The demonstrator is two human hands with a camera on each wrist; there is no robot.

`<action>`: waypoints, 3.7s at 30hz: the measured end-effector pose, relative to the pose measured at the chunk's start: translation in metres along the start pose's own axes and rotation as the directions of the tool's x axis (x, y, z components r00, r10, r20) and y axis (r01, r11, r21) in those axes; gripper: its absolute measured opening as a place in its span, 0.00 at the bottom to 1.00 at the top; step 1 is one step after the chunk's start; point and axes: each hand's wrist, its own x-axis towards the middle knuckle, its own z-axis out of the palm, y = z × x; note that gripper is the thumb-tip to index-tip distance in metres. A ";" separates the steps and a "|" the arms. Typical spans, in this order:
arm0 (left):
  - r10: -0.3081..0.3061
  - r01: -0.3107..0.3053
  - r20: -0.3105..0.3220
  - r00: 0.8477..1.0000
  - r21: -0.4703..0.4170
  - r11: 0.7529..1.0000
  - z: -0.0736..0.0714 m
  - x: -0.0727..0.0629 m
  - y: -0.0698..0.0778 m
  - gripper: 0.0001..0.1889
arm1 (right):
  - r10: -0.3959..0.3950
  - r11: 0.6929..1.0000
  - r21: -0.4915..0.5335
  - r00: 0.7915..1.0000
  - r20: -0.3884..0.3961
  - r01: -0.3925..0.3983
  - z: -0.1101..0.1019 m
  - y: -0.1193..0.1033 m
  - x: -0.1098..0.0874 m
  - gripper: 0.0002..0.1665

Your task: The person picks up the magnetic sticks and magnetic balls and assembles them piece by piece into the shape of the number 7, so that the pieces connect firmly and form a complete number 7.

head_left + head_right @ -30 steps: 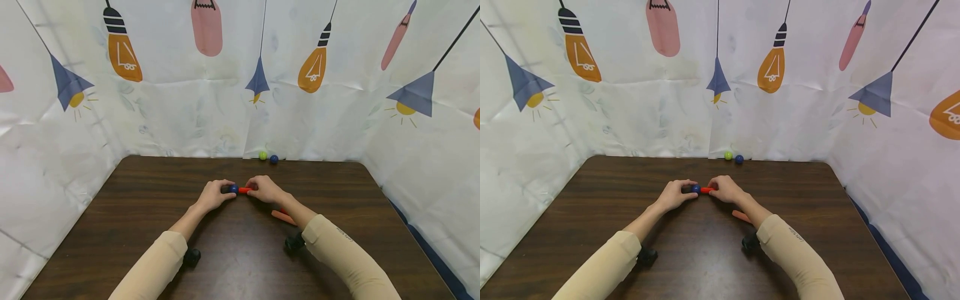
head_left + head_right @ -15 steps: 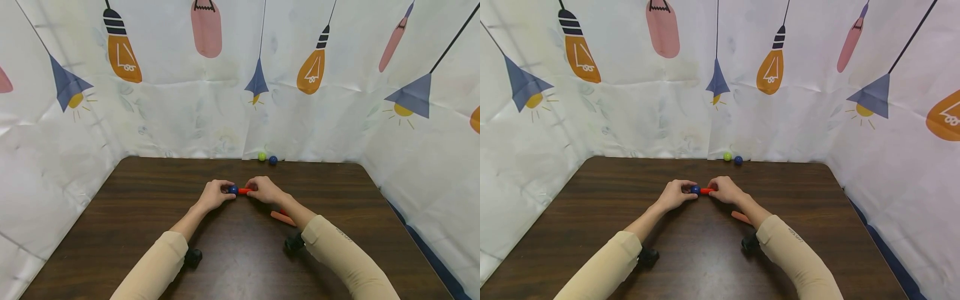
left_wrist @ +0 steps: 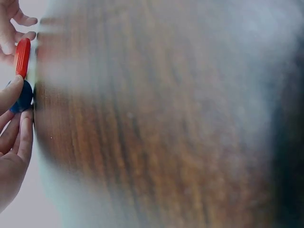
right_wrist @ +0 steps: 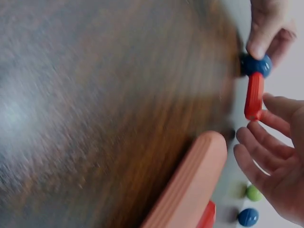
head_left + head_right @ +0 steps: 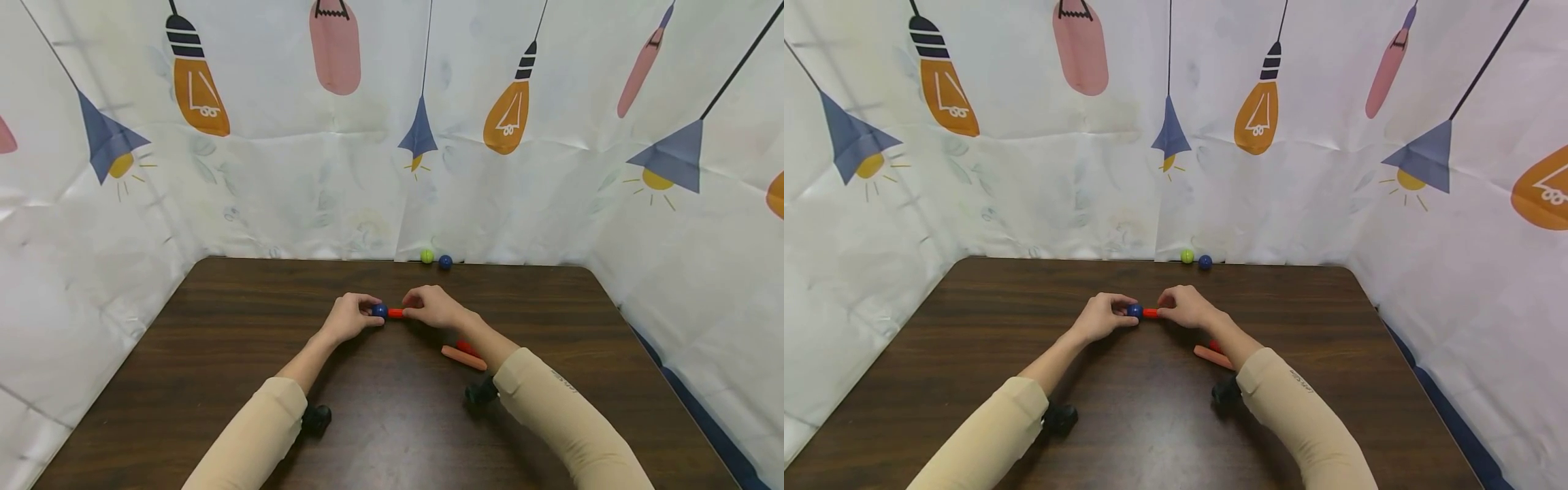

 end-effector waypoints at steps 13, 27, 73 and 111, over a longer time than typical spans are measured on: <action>-0.014 0.014 -0.009 1.000 0.000 1.000 -0.001 0.000 -0.002 0.19 | 0.086 0.992 0.099 0.994 -0.068 -0.079 -0.026 0.023 0.000 0.16; 0.019 -0.019 -0.002 1.000 0.029 0.999 -0.001 0.000 -0.007 0.20 | 0.184 0.970 0.181 0.975 -0.122 -0.160 -0.040 0.046 0.003 0.16; 0.021 -0.022 0.036 0.999 0.034 0.999 -0.004 0.002 -0.005 0.19 | 0.234 0.972 0.117 0.883 -0.407 -0.203 -0.032 0.081 0.035 0.29; 0.050 -0.051 0.023 0.998 0.054 0.997 -0.004 0.003 -0.005 0.17 | 0.221 0.973 0.140 0.904 -0.366 -0.181 -0.033 0.069 0.017 0.19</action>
